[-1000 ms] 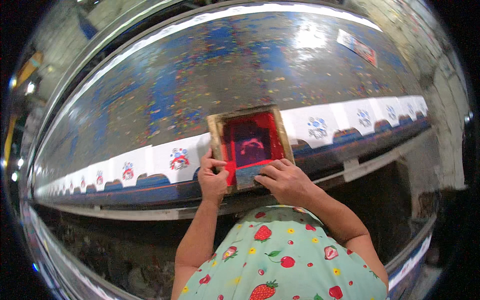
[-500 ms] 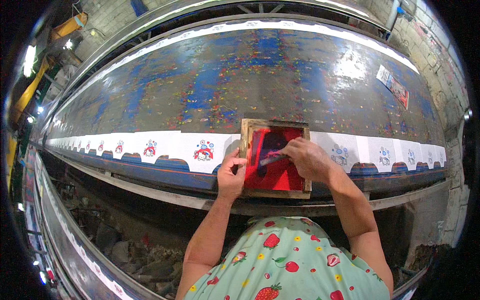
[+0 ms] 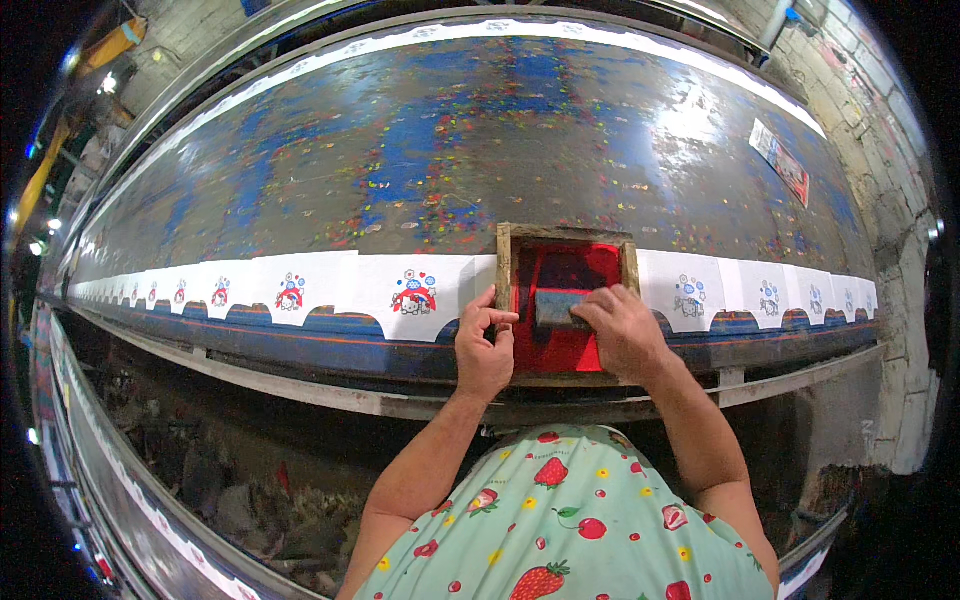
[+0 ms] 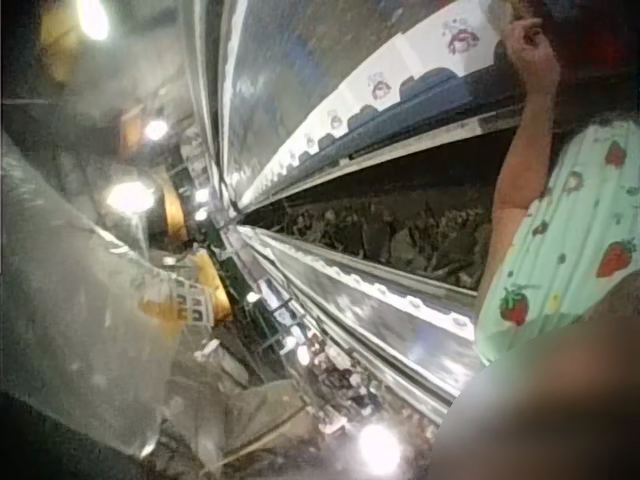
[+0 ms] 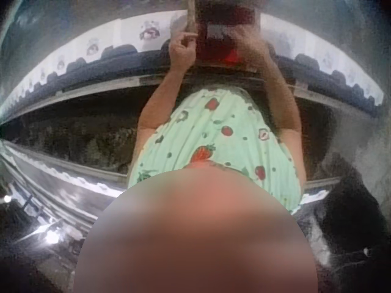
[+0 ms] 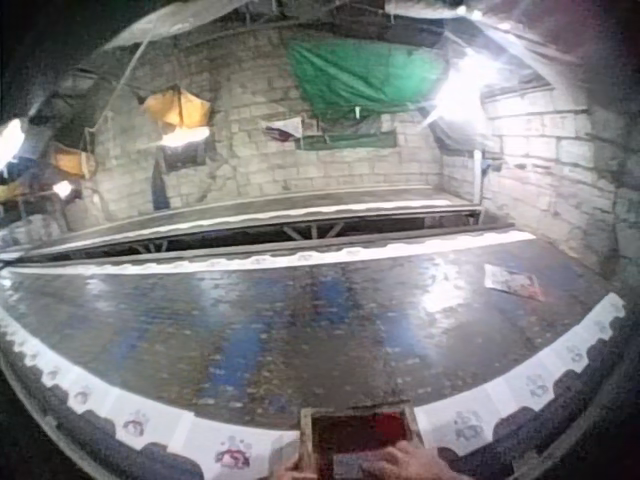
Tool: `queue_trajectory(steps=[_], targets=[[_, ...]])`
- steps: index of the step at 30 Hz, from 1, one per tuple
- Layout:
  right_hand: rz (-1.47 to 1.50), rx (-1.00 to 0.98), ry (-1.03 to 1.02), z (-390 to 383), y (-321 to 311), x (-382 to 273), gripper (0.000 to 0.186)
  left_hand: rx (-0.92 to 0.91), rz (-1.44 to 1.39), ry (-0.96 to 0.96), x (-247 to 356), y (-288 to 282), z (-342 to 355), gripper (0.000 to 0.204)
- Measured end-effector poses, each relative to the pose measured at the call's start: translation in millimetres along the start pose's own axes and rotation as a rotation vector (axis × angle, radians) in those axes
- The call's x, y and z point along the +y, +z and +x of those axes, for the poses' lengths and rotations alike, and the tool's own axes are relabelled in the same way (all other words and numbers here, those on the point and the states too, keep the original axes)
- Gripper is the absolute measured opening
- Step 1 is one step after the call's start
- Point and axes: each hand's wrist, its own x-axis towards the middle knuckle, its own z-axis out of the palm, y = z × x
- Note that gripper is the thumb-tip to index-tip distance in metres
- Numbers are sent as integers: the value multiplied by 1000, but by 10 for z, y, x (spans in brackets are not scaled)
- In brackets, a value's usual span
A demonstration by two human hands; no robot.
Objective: The person holds a wooden screen-printing frame with red ink and repeatedly rubs a small block across the mesh to transfer ink onto a long sheet of paper with printed cartoon motifs. The person moves the frame along the sheet and continues the same rubbing motion throughout the clip.
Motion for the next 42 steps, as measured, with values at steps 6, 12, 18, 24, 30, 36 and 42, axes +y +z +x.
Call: queue_trajectory(steps=[6, 12, 18, 24, 30, 36, 42], targets=[[18, -69, 44, -364, -69, -488, 42, -29, 39, -78, 32, -8, 19, 22], [113, -102, 105, -510, -100, -648, 44, -55, 158, 19, 95, -11, -5, 40], [162, 261, 307, -775, -161, -572, 38, -74, 139, -20, 45, -30, 35, 42], [575, 357, 609, -1143, -130, -349, 35, -69, 74, -25, 275, 52, 101, 29], [500, 427, 523, -1494, -323, 61, 37, -57, 80, 63, 513, 609, 21, 23], [436, 460, 527, -1976, -730, 628, 44, -47, 79, 97, 683, 1491, -144, 22], [490, 435, 585, -2368, -1011, 992, 45, -89, -113, -8, 778, 2070, -320, 23]])
